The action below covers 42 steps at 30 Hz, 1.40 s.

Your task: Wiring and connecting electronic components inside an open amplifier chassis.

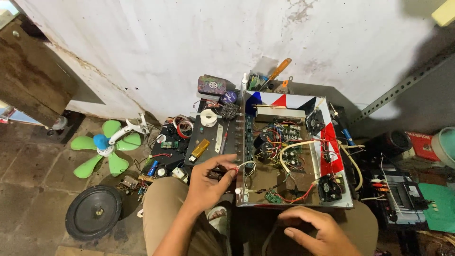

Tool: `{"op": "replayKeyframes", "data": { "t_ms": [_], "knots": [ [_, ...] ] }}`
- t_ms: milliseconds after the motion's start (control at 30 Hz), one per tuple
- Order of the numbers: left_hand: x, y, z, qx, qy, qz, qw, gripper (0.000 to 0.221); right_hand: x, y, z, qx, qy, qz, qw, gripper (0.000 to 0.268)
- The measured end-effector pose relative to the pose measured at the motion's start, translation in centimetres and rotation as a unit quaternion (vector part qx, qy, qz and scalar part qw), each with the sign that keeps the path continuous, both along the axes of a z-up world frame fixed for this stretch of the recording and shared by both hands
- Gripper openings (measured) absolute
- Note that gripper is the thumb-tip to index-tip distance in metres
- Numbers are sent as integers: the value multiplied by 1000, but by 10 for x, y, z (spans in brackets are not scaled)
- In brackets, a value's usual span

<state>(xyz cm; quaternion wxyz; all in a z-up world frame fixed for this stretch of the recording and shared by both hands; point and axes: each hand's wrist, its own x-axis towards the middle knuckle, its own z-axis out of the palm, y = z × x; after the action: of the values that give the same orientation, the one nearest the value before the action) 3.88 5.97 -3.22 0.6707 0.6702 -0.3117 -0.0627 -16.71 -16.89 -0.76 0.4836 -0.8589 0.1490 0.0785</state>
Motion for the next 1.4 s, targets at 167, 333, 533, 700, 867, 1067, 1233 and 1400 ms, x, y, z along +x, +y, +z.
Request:
{"op": "replayKeyframes", "data": {
  "t_ms": [167,333,533,700,867,1067,1233,1400],
  "knots": [
    [-7,-4,-1,-26,28,-38,999,29,12,4,13,-30,-145,-23,989,21],
    [-12,-9,-3,-41,10,-49,998,30,46,25,24,-48,-306,-8,951,18],
    [-16,-14,7,-40,-32,-43,998,29,85,41,4,-147,-401,29,904,31],
    [-17,-16,-1,-12,-66,-21,998,25,91,47,11,-160,-385,29,908,25],
    [-17,-15,-1,-10,-75,-24,997,23,92,44,9,-151,-358,35,921,18],
    [-15,-11,10,-7,-137,-12,990,24,93,43,9,-130,-331,32,934,12],
    [-12,-8,11,13,-159,-32,987,25,94,46,12,-127,-329,18,936,15],
    [-6,-7,-15,58,-163,-53,984,25,80,44,16,-112,-426,-5,898,10]
  ]
}}
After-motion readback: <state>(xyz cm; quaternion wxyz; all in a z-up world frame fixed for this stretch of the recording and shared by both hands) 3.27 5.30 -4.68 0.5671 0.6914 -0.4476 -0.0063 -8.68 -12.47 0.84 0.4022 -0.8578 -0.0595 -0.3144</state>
